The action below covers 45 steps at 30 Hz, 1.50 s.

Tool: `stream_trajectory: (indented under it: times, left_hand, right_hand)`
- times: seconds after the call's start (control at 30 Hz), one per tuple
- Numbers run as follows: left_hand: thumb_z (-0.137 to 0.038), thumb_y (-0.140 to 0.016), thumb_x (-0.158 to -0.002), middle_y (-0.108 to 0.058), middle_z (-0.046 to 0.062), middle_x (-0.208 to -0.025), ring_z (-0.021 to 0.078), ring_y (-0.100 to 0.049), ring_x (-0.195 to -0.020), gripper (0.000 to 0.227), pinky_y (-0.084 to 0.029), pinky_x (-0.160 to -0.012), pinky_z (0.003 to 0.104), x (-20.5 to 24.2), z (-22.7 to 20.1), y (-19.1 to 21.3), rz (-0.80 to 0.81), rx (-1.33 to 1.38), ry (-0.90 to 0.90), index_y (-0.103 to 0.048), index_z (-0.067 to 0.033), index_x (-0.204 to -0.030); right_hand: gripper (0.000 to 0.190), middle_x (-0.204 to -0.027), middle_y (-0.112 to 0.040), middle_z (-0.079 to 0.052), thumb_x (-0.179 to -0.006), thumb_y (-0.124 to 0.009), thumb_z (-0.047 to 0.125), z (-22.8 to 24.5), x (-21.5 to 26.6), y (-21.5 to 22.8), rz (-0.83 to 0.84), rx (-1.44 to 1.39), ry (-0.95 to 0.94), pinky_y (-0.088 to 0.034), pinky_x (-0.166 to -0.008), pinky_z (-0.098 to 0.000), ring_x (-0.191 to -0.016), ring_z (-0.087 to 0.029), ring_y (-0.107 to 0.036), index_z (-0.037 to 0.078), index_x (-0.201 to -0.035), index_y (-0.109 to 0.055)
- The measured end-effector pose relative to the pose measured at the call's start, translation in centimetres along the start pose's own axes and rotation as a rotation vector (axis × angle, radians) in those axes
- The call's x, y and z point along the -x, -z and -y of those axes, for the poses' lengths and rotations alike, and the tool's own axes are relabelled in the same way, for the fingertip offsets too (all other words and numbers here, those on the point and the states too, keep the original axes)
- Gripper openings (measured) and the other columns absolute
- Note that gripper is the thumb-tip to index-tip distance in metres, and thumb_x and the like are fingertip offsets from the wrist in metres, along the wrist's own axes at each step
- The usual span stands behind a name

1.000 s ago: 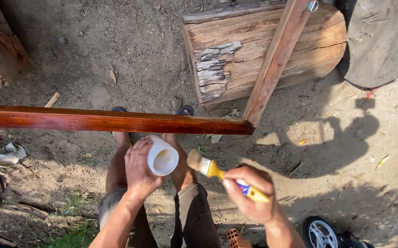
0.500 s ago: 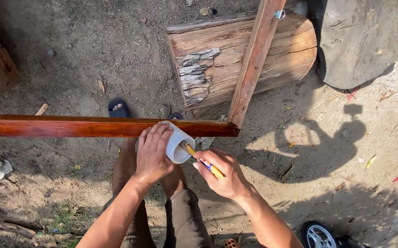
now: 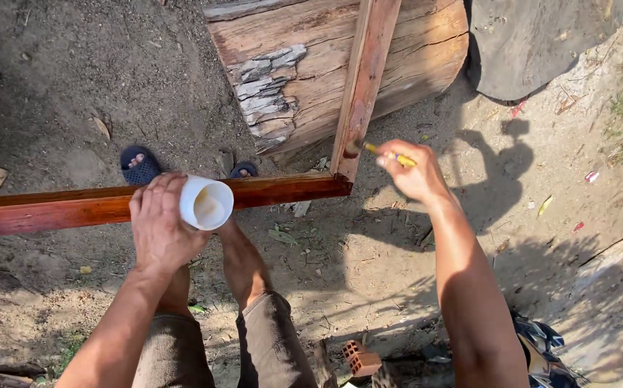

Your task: The person holds a white cup of wood stain in one hand and a brush in the other, brushing the stain onto the rails of a large wooden frame resting on logs. They work around the frame, dipping the brush back into the cup as they coat the bare wood surfaces.

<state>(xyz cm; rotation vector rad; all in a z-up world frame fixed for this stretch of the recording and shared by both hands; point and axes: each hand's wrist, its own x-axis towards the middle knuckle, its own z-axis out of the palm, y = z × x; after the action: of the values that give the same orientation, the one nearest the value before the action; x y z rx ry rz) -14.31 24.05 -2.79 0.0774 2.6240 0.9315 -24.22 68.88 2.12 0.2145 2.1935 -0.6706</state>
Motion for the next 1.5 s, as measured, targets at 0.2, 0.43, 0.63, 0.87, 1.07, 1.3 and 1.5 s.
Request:
stream_trajectory:
  times: [0.2, 0.43, 0.63, 0.87, 1.07, 1.3, 1.5]
  left_hand:
    - [-0.024, -0.09, -0.064, -0.059, 0.014, -0.14, 0.0332, -0.054, -0.137, 0.085, -0.037, -0.113, 0.052, 2.3, 1.2, 1.7, -0.085, 0.007, 0.047, -0.051, -0.0052, -0.137]
    - [-0.026, -0.092, -0.065, -0.057, 0.018, -0.139, 0.0366, -0.053, -0.134, 0.088, -0.036, -0.111, 0.052, 4.0, 0.2, 0.9, -0.136, 0.105, 0.113, -0.048, -0.0033, -0.137]
    - [-0.025, -0.092, -0.064, -0.057, 0.018, -0.135, 0.036, -0.054, -0.132, 0.088, -0.037, -0.11, 0.052, 5.6, -0.6, 0.7, -0.091, 0.129, 0.129, -0.047, -0.003, -0.136]
    - [-0.025, -0.093, -0.062, -0.057, 0.018, -0.136, 0.0352, -0.054, -0.131, 0.091, -0.036, -0.109, 0.052, 6.5, -0.6, 2.1, -0.12, 0.18, 0.152, -0.047, -0.0034, -0.136]
    - [-0.021, -0.092, -0.061, -0.057, 0.018, -0.136, 0.0352, -0.053, -0.132, 0.09, -0.036, -0.11, 0.051, 7.3, 0.8, 2.2, -0.118, 0.183, 0.217, -0.047, -0.0044, -0.136]
    - [-0.02, -0.091, -0.06, -0.057, 0.018, -0.138, 0.0355, -0.053, -0.133, 0.089, -0.036, -0.111, 0.052, 7.9, 2.7, 4.0, -0.157, 0.216, 0.253, -0.048, -0.0035, -0.135]
    - [-0.023, -0.092, -0.064, -0.056, 0.018, -0.138, 0.0347, -0.053, -0.133, 0.087, -0.036, -0.111, 0.051, 8.1, 3.9, 4.6, -0.191, 0.245, 0.265, -0.047, -0.0035, -0.136]
  right_hand:
    - [0.011, -0.105, -0.074, -0.01, -0.103, -0.076, 0.013, 1.0, -5.8, 1.9, -0.545, 0.068, 0.31, -0.06, -0.077, -0.0341, -0.091, -0.018, -0.071, 0.009, -0.113, -0.074]
    - [0.013, -0.095, -0.068, -0.006, -0.092, -0.067, 0.0, -6.5, 3.2, -9.5, -0.268, 0.338, 0.696, -0.052, -0.06, -0.0292, -0.082, -0.016, -0.061, 0.011, -0.1, -0.069]
    - [0.015, -0.093, -0.073, -0.005, -0.09, -0.063, -0.002, -6.0, 4.3, -8.5, -0.064, 0.207, 0.621, -0.057, -0.062, -0.0275, -0.076, -0.014, -0.063, 0.009, -0.098, -0.069]
    - [0.011, -0.092, -0.073, -0.013, -0.09, -0.072, 0.006, 6.6, -0.3, -1.4, -0.285, 0.3, 0.478, -0.057, -0.074, -0.0376, -0.082, -0.026, -0.068, 0.003, -0.1, -0.072]
    - [0.018, -0.085, -0.075, -0.015, -0.093, -0.07, 0.02, 8.9, -4.8, -5.3, -0.016, 0.222, -0.027, -0.058, -0.072, -0.0378, -0.076, -0.027, -0.074, 0.004, -0.102, -0.071]
    - [0.014, -0.077, -0.074, -0.016, -0.094, -0.063, 0.015, 7.9, -8.9, -3.3, -0.078, 0.652, 0.163, -0.059, -0.063, -0.0445, -0.06, -0.031, -0.071, 0.008, -0.098, -0.074]
    - [0.022, -0.077, -0.071, -0.017, -0.107, -0.059, 0.02, 7.9, -6.7, -3.8, -0.379, 0.637, 0.163, -0.053, -0.047, -0.0344, -0.052, -0.019, -0.064, 0.002, -0.099, -0.068]
